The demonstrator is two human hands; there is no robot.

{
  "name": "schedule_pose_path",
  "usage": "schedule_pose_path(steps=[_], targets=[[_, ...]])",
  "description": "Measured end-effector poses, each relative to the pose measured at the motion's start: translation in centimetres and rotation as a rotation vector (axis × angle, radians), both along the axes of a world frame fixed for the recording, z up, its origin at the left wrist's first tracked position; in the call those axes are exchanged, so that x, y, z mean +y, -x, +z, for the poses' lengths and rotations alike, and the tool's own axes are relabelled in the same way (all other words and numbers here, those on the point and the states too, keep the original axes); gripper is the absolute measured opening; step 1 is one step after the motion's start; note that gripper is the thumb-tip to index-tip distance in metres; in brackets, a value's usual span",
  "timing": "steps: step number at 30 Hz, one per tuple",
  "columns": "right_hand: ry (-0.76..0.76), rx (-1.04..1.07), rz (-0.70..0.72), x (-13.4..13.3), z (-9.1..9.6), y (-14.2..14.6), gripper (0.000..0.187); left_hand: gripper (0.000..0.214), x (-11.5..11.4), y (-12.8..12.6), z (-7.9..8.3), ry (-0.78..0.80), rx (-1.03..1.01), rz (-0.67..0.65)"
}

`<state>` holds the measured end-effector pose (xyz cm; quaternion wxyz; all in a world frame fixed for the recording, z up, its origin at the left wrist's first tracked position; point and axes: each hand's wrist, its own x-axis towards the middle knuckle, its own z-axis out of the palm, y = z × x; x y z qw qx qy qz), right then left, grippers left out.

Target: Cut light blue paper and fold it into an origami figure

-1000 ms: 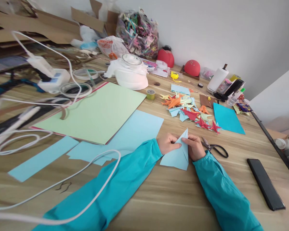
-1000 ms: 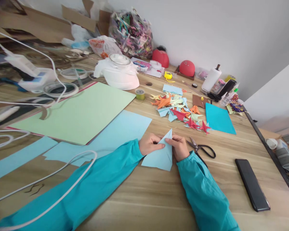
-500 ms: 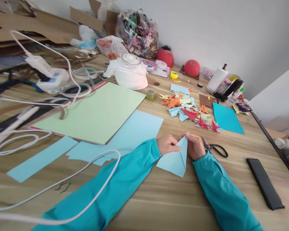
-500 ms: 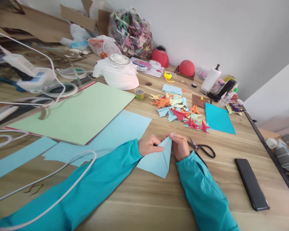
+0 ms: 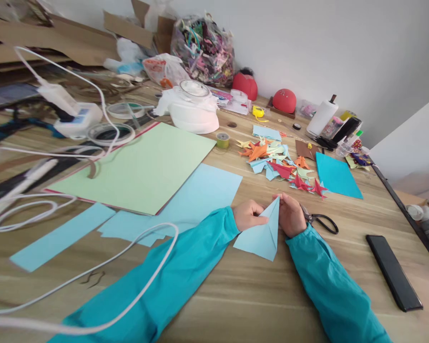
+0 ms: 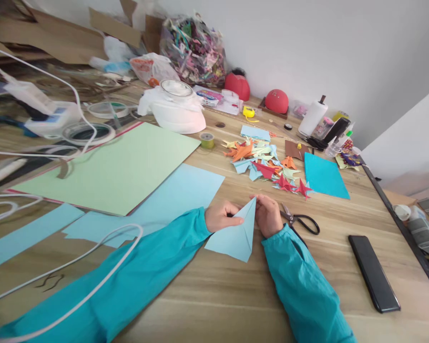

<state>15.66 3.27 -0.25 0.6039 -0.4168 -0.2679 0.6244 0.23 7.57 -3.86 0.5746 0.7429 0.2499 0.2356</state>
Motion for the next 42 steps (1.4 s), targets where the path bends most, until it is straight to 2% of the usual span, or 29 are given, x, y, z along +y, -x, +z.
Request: schedule_pose_path(steps=[6, 18, 24, 27, 30, 42], targets=[[0.002, -0.132, 0.055, -0.4, -0.2, 0.3, 0.020, 0.025, -0.2, -0.1, 0.2, 0.014, -0.021, 0.024], [-0.005, -0.121, 0.015, -0.2, -0.4, 0.2, 0.023, 0.018, -0.2, -0.2, 0.7, -0.006, -0.024, 0.039], [-0.041, -0.180, 0.035, -0.4, -0.5, 0.4, 0.022, 0.029, -0.3, -0.4, 0.3, 0.043, -0.071, 0.072], [-0.076, -0.216, 0.049, -0.5, -0.5, 0.5, 0.021, 0.029, -0.3, -0.5, 0.3, 0.009, -0.053, 0.110], [-0.079, -0.211, 0.053, -0.5, -0.5, 0.5, 0.020, 0.029, -0.3, -0.4, 0.4, 0.001, -0.048, 0.086], [0.019, -0.099, -0.084, -0.1, -0.4, 0.4, 0.026, 0.041, -0.8, 0.1, 1.2, 0.063, 0.000, 0.097]])
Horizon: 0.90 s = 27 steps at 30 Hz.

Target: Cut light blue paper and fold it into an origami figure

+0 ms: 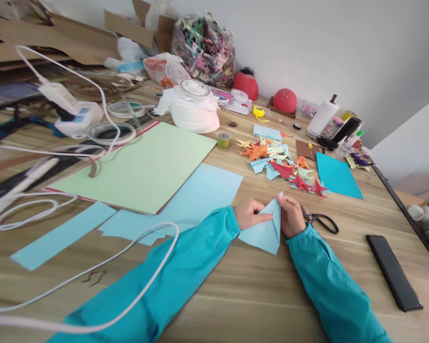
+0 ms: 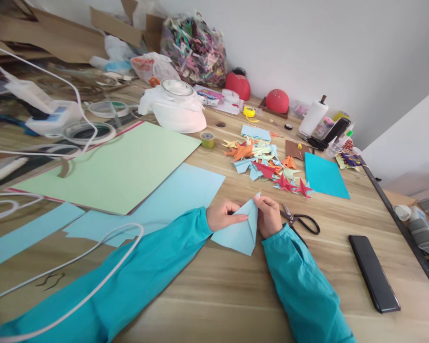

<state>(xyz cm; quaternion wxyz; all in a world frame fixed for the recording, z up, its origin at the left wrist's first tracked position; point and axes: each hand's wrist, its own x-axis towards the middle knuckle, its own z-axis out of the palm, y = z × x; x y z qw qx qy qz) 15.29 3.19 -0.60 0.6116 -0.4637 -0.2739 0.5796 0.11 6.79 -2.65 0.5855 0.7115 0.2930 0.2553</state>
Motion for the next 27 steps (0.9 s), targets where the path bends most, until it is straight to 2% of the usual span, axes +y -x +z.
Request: schedule_pose_path(steps=[5, 10, 16, 23, 27], targets=[[0.023, 0.069, 0.004, 0.3, 0.0, -0.4, 0.029, 0.054, 0.4, -0.2, 0.0, 0.156, 0.023, -0.026], [0.068, 0.103, 0.000, 0.5, -0.1, -1.0, 0.029, 0.049, 0.1, 0.1, 0.2, 0.277, -0.055, 0.022], [0.059, 0.082, 0.000, 0.4, 0.1, -0.9, 0.029, 0.040, 0.1, 0.3, 0.3, 0.220, -0.114, 0.008], [-0.048, -0.139, 0.146, -0.5, 0.1, 0.2, 0.023, 0.035, 0.3, -0.6, 0.1, 0.161, -0.109, 0.075], [-0.024, -0.153, 0.173, -0.7, 0.3, 0.4, 0.022, 0.034, 0.2, -0.6, 0.0, 0.034, -0.099, 0.078]])
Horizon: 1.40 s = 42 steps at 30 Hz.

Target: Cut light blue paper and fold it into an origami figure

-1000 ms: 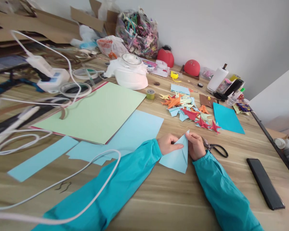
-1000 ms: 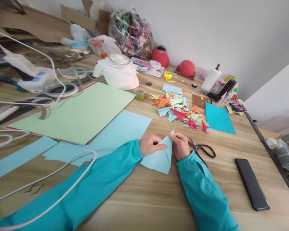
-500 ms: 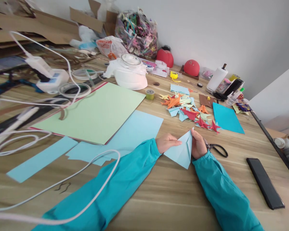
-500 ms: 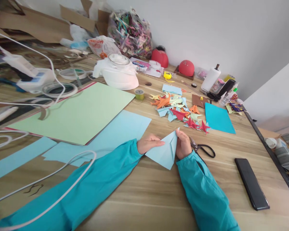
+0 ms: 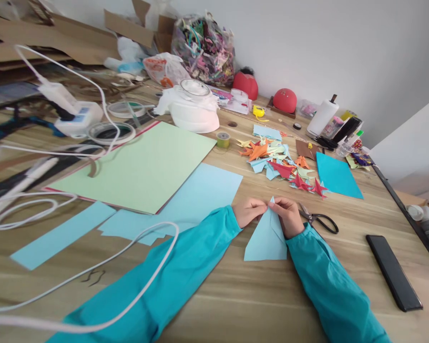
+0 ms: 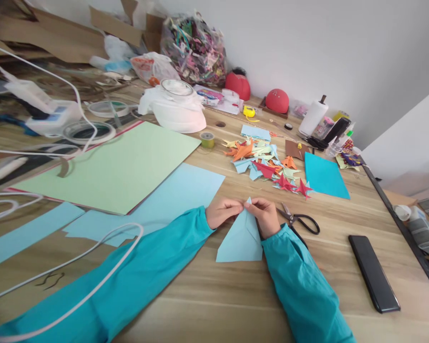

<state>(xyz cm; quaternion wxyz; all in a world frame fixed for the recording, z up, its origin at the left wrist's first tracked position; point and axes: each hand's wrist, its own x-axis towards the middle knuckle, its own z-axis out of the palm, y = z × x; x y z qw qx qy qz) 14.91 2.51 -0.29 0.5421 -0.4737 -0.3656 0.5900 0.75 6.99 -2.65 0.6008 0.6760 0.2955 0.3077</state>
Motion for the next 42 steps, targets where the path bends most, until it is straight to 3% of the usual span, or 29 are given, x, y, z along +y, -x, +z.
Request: schedule_pose_path(steps=[6, 12, 18, 34, 42], targets=[[0.021, 0.048, -0.072, 0.0, 0.3, 0.2, 0.019, 0.032, 0.0, 0.2, 0.3, -0.143, -0.013, -0.043], [0.083, 0.066, -0.163, 0.2, 0.3, 0.3, 0.016, 0.031, 0.3, 0.1, -0.3, -0.172, 0.039, -0.084], [0.102, 0.077, -0.163, 0.2, 0.4, 0.3, 0.019, 0.033, 0.2, 0.2, -0.3, -0.213, 0.022, -0.106], [0.062, 0.019, -0.182, 0.3, 0.0, 0.1, 0.010, 0.031, -0.2, 0.3, 0.3, -0.210, 0.014, -0.132], [0.076, 0.071, -0.296, 0.8, -0.2, -0.4, 0.008, 0.034, -0.4, 0.6, 0.9, -0.205, 0.019, -0.147]])
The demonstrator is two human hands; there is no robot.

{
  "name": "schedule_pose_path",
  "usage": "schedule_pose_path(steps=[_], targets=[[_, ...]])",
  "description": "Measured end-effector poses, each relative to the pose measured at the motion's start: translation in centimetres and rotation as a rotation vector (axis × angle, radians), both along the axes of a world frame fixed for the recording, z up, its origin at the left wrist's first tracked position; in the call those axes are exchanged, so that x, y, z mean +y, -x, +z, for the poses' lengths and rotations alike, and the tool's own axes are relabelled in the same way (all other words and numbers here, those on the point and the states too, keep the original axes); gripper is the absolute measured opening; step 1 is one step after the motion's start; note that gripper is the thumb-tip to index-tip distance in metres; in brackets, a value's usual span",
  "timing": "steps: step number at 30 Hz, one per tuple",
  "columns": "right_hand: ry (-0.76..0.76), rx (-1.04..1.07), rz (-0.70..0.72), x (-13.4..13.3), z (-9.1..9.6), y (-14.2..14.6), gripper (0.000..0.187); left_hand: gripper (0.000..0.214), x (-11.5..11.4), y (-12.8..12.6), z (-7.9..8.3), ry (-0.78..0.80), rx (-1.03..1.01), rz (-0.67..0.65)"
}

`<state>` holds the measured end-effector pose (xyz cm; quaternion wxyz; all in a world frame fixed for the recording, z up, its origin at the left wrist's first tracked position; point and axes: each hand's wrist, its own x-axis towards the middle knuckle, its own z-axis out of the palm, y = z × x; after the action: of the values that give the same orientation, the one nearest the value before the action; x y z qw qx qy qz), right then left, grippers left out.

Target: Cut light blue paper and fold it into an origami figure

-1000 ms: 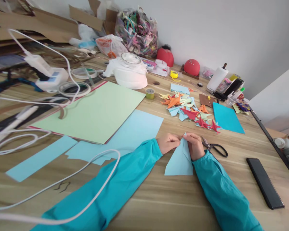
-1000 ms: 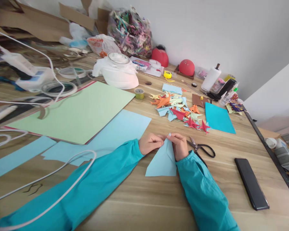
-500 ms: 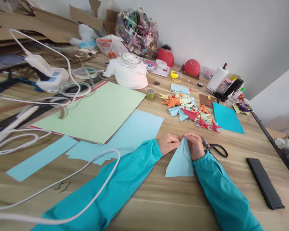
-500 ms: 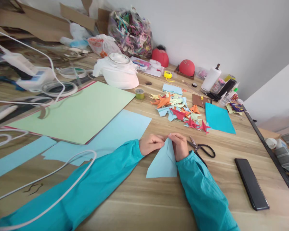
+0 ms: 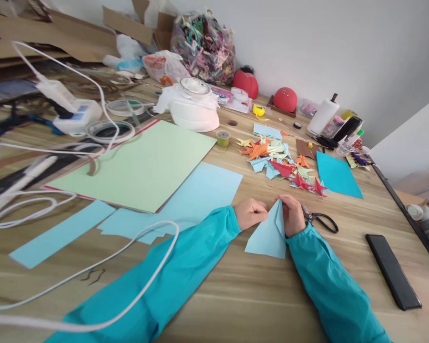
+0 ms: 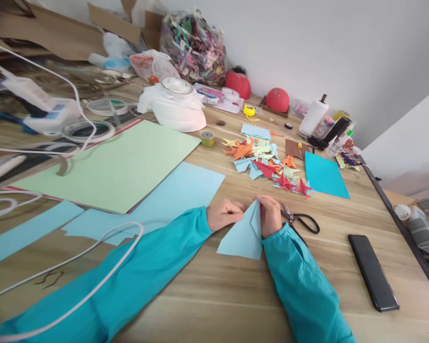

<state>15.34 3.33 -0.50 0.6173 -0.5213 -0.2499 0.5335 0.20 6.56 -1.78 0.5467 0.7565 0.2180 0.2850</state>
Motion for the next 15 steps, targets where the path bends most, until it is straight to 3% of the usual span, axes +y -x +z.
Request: schedule_pose_path(steps=[15], targets=[[0.088, 0.348, -0.003, 0.7, 0.2, -1.2, 0.012, 0.029, 0.7, 1.0, 0.0, 0.253, -0.117, -0.119]])
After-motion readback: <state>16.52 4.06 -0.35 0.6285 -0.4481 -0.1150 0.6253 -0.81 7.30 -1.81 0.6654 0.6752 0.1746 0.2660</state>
